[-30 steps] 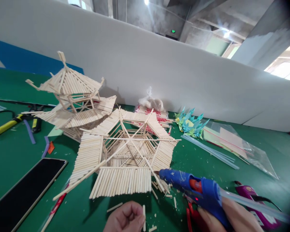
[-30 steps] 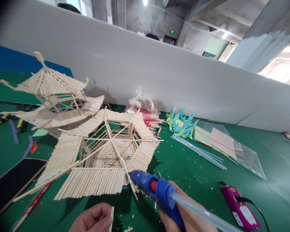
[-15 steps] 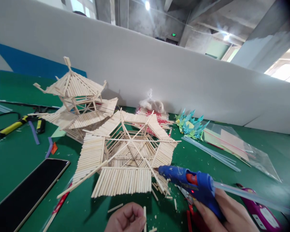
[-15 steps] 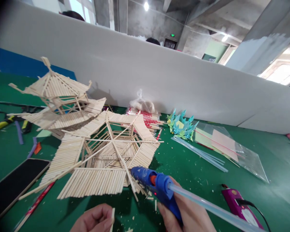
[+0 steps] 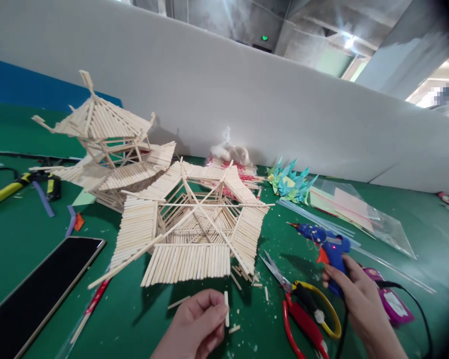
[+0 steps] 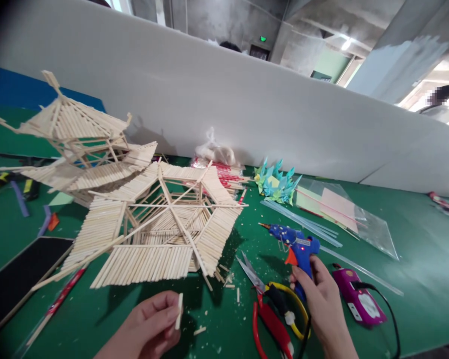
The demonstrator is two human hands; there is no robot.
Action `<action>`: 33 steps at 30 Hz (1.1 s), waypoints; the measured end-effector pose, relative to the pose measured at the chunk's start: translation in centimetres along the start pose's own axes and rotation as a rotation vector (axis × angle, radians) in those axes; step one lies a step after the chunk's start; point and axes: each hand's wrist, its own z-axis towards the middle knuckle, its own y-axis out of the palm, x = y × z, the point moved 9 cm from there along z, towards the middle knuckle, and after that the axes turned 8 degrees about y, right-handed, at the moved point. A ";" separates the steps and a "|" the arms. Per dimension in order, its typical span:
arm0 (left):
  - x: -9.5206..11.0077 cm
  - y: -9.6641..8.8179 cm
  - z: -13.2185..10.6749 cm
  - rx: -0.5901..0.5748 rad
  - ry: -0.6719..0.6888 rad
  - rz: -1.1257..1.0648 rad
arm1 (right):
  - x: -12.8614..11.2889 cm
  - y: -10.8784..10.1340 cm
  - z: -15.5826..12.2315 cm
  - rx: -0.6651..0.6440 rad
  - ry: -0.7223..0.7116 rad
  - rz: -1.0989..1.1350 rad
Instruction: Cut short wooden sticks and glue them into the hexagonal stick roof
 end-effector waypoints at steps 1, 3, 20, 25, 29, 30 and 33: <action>0.1 0.2 -0.1 0.004 -0.006 -0.011 | 0.6 -0.1 0.6 0.027 -0.010 -0.073; 0.1 0.5 -0.1 -0.008 -0.018 -0.016 | 1.6 0.2 1.8 0.052 -0.052 -0.292; -0.3 3.4 0.3 -0.144 -0.031 -0.038 | -2.1 11.3 -9.1 -0.469 -0.279 -0.253; -0.1 3.5 -0.3 -0.134 -0.075 -0.066 | 0.0 15.7 -11.4 -0.687 0.010 0.231; -0.2 3.4 -0.2 -0.135 -0.071 -0.077 | 1.0 16.6 -11.2 -0.730 0.167 0.417; -0.3 3.3 -0.1 -0.137 -0.067 -0.080 | 1.0 16.7 -11.2 -0.731 0.175 0.430; -0.7 2.8 0.5 -0.137 -0.043 -0.085 | 0.7 16.7 -11.0 -0.718 0.163 0.441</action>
